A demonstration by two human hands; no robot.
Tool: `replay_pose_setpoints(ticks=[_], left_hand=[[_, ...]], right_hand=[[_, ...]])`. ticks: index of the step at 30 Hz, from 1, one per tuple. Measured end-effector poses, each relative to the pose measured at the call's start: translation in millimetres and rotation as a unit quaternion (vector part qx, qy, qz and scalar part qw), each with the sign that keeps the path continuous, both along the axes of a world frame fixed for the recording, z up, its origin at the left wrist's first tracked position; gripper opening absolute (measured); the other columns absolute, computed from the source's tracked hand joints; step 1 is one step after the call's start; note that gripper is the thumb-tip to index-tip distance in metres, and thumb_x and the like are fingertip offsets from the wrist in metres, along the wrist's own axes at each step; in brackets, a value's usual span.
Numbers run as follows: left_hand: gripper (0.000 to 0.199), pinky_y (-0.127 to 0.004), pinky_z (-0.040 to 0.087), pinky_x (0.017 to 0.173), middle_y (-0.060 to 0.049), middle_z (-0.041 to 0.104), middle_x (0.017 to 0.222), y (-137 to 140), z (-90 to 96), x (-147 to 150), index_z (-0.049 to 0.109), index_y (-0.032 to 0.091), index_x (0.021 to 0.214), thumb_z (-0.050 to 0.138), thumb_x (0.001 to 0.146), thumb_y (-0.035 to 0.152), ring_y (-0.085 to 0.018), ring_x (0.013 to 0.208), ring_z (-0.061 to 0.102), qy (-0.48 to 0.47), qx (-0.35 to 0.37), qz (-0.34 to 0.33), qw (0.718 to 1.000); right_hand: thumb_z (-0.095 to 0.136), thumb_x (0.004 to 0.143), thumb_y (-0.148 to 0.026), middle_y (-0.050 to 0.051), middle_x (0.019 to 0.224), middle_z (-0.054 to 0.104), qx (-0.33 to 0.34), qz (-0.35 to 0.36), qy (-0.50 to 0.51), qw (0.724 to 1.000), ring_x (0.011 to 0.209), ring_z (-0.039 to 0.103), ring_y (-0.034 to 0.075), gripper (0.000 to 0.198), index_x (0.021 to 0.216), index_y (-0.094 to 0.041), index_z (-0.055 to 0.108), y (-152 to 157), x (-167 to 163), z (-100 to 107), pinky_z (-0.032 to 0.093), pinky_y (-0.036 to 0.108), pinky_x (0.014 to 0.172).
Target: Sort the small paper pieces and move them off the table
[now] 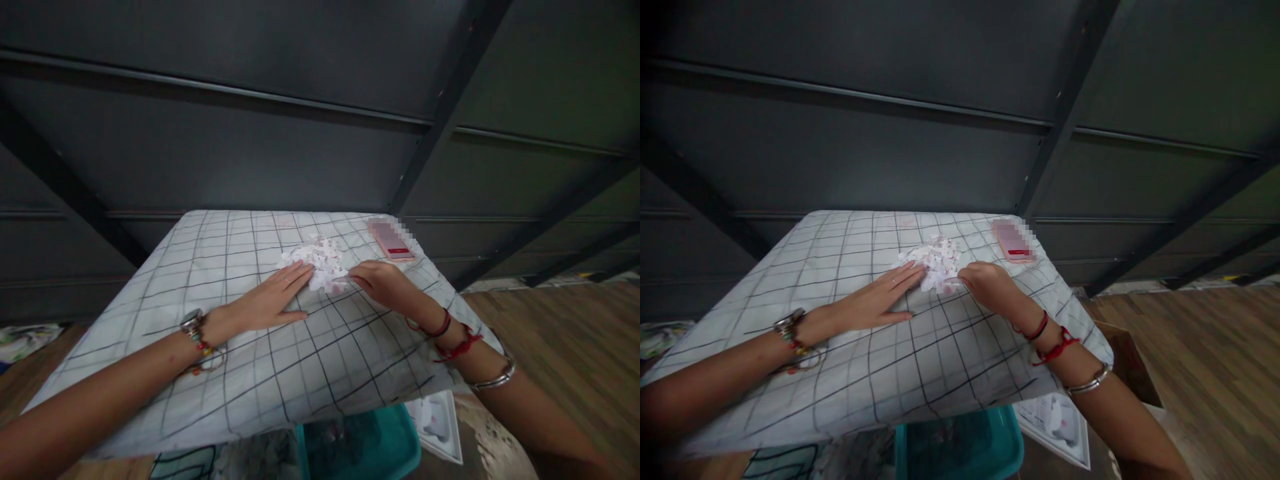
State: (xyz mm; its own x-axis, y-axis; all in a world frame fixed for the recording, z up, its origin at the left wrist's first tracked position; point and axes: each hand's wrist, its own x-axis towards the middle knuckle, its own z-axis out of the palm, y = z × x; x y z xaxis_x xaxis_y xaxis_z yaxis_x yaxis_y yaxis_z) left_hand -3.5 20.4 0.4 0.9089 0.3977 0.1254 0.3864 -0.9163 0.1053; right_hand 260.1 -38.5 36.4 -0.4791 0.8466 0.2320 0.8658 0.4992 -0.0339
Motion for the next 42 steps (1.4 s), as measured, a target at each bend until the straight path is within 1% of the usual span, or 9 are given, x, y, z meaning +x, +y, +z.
replay_pose_setpoints(ticks=[4,8,12,17,23,25,30,36,42], left_hand=[[0.075,-0.039,0.011,0.109,-0.011,0.004,0.148,-4.3,0.2,3.6,0.001,0.015,0.141,0.034,0.088,0.056,-0.026,0.135,0.002,-0.006,-0.008,-0.001,1.000],[0.075,-0.039,0.014,0.109,-0.011,0.005,0.148,-6.1,-0.4,3.2,-0.002,0.017,0.141,0.036,0.088,0.053,-0.025,0.135,0.002,-0.019,-0.021,0.021,0.999],[0.088,-0.042,0.014,0.108,-0.013,0.001,0.148,-11.0,-3.6,2.2,-0.009,0.017,0.140,0.043,0.082,0.058,-0.029,0.134,0.001,-0.014,-0.029,0.035,0.999],[0.102,-0.043,0.015,0.107,-0.013,-0.002,0.148,-21.6,-11.3,-2.0,-0.015,0.019,0.139,0.048,0.074,0.066,-0.031,0.134,0.003,-0.025,-0.039,0.036,0.998],[0.107,-0.043,0.015,0.108,-0.015,-0.007,0.147,-24.1,-14.0,-4.9,-0.015,0.015,0.139,0.051,0.072,0.066,-0.031,0.134,-0.001,-0.051,-0.033,0.063,0.996],[0.107,-0.044,0.014,0.108,-0.015,-0.007,0.147,-23.5,-15.5,-5.3,-0.015,0.014,0.139,0.051,0.072,0.065,-0.032,0.134,-0.002,-0.060,-0.034,0.065,0.995],[0.106,-0.044,0.014,0.108,-0.013,-0.007,0.147,-21.6,-20.1,-6.6,-0.013,0.015,0.140,0.052,0.072,0.064,-0.032,0.134,-0.003,-0.068,-0.035,0.057,0.995],[0.105,-0.043,0.015,0.109,-0.012,-0.006,0.148,-22.6,-17.5,-6.3,-0.013,0.017,0.140,0.051,0.072,0.064,-0.032,0.134,-0.001,-0.058,-0.033,0.063,0.996],[0.104,-0.041,0.013,0.109,-0.014,-0.005,0.148,-22.5,-18.4,-5.8,-0.009,0.012,0.140,0.051,0.073,0.065,-0.031,0.134,-0.002,-0.051,-0.041,0.068,0.996]], right_hand=[[0.037,0.090,-0.022,0.004,0.074,0.061,-0.025,0.019,-0.020,0.999,0.070,0.053,0.013,0.026,0.080,-0.017,0.061,-5.9,-3.1,-1.7,0.037,0.024,0.064],[0.036,0.090,-0.022,0.007,0.082,0.061,0.028,-0.022,0.000,0.999,0.079,0.053,0.015,0.026,0.085,-0.015,0.061,10.5,-2.3,-5.8,0.037,0.025,0.068],[0.038,0.088,-0.018,0.008,0.085,0.062,0.009,-0.009,-0.011,1.000,0.082,0.053,0.015,0.023,0.088,-0.014,0.061,23.3,-6.7,-14.0,0.037,0.025,0.070],[0.036,0.090,-0.020,0.005,0.082,0.062,0.002,0.049,0.000,0.999,0.079,0.053,0.014,0.025,0.089,-0.016,0.061,1.0,-14.2,-11.9,0.037,0.024,0.068],[0.037,0.088,-0.019,0.008,0.087,0.062,0.014,-0.068,-0.027,0.997,0.083,0.053,0.016,0.024,0.088,-0.014,0.061,1.6,-15.8,-9.5,0.036,0.024,0.068],[0.039,0.087,-0.018,0.008,0.087,0.062,-0.007,-0.072,-0.043,0.996,0.083,0.053,0.016,0.023,0.088,-0.014,0.061,1.2,-17.6,-13.2,0.036,0.024,0.068],[0.038,0.089,-0.022,0.006,0.087,0.063,-0.019,-0.010,-0.017,1.000,0.083,0.054,0.015,0.024,0.090,-0.016,0.061,-15.9,-20.4,-11.1,0.037,0.024,0.070],[0.040,0.087,-0.020,0.007,0.086,0.063,-0.007,-0.093,0.000,0.996,0.082,0.055,0.015,0.022,0.088,-0.016,0.062,-21.3,-10.4,-1.7,0.036,0.024,0.068],[0.040,0.087,-0.019,0.005,0.082,0.062,-0.020,-0.026,-0.017,0.999,0.078,0.054,0.014,0.021,0.085,-0.016,0.061,-42.1,-17.5,-3.3,0.037,0.024,0.067]])
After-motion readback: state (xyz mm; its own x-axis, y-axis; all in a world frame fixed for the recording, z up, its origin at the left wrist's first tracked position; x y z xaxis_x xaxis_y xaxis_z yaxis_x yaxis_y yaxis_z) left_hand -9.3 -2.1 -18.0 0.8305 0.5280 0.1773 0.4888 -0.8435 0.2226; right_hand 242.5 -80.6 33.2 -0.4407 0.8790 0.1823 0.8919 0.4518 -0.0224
